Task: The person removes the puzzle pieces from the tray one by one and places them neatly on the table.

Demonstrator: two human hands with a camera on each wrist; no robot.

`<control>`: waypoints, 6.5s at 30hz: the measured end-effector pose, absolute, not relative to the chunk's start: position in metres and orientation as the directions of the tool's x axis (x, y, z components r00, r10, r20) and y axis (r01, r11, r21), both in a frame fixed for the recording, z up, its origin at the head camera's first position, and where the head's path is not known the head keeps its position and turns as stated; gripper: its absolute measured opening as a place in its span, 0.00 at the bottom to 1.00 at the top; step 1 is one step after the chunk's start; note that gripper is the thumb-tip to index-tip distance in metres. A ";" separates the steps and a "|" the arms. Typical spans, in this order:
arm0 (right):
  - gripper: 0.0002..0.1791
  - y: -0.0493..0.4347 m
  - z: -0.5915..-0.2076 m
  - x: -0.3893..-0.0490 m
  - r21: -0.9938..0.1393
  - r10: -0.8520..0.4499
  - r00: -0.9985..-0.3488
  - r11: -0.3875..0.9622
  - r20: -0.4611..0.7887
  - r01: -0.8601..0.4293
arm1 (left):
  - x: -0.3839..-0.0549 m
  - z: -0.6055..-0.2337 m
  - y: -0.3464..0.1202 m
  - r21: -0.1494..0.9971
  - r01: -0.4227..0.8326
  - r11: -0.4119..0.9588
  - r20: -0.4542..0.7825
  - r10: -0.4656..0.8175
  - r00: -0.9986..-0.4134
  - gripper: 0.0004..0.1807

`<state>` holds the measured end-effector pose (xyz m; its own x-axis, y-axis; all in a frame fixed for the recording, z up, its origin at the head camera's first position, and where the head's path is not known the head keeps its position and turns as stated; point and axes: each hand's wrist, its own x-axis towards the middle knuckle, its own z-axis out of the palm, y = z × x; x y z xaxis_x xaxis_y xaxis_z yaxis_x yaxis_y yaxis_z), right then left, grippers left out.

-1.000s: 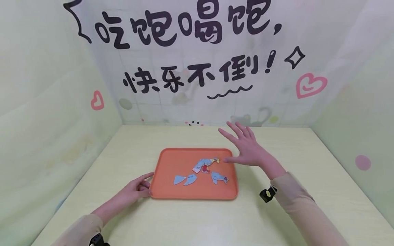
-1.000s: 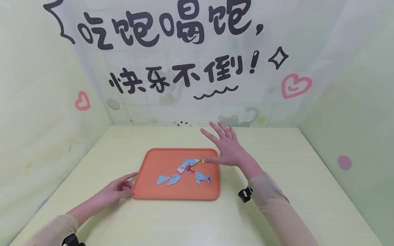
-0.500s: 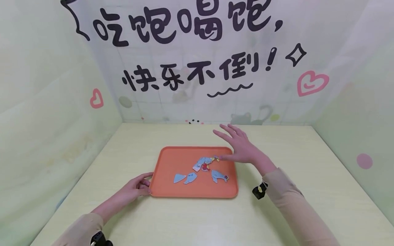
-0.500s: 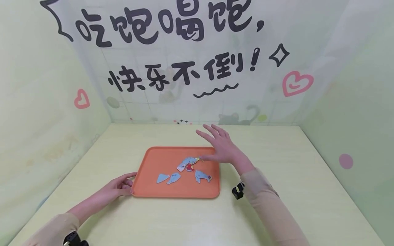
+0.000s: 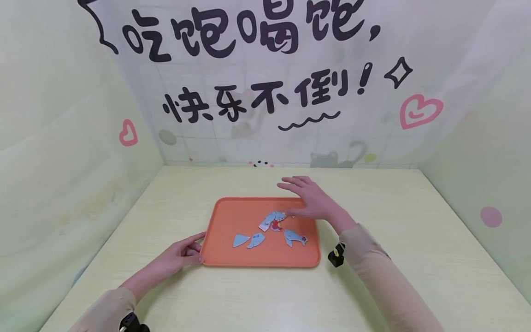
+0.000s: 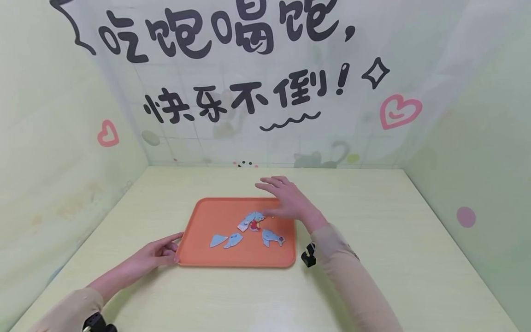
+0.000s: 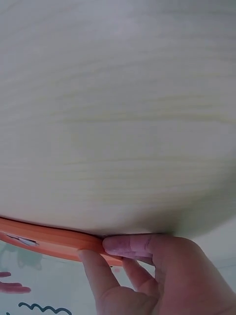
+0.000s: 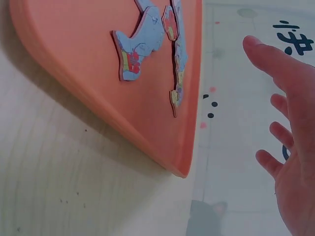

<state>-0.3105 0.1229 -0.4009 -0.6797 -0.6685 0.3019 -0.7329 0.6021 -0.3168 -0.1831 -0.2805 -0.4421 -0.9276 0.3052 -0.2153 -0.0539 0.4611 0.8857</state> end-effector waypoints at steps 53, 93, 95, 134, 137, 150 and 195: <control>0.19 0.119 -0.440 -0.322 -0.613 -0.642 -0.764 0.629 -0.063 -0.478 | -0.187 -0.442 -0.282 0.896 -0.096 0.433 -0.266 0.352 -0.898 0.45; 0.16 0.162 -0.407 -0.338 -0.532 -0.608 -0.781 0.619 0.141 -0.577 | -0.186 -0.441 -0.280 0.890 -0.102 0.445 -0.269 0.330 -0.905 0.45; 0.16 0.169 -0.407 -0.339 -0.526 -0.589 -0.792 0.628 0.162 -0.574 | -0.186 -0.441 -0.280 0.890 -0.101 0.445 -0.267 0.329 -0.906 0.45; 0.17 0.246 -0.467 -0.336 -0.607 -0.402 -0.893 0.663 0.205 -0.438 | -0.184 -0.439 -0.280 0.897 -0.097 0.431 -0.264 0.347 -0.900 0.44; 0.17 0.247 -0.466 -0.336 -0.622 -0.403 -0.896 0.658 0.184 -0.424 | -0.184 -0.439 -0.280 0.897 -0.101 0.430 -0.268 0.347 -0.899 0.44; 0.17 0.252 -0.462 -0.341 -0.670 -0.443 -0.893 0.641 0.076 -0.375 | -0.184 -0.439 -0.281 0.889 -0.105 0.445 -0.274 0.334 -0.902 0.44; 0.29 0.145 -0.391 -0.364 -0.626 -0.567 -0.808 0.574 0.161 -0.527 | -0.183 -0.438 -0.283 0.895 -0.094 0.437 -0.262 0.342 -0.902 0.43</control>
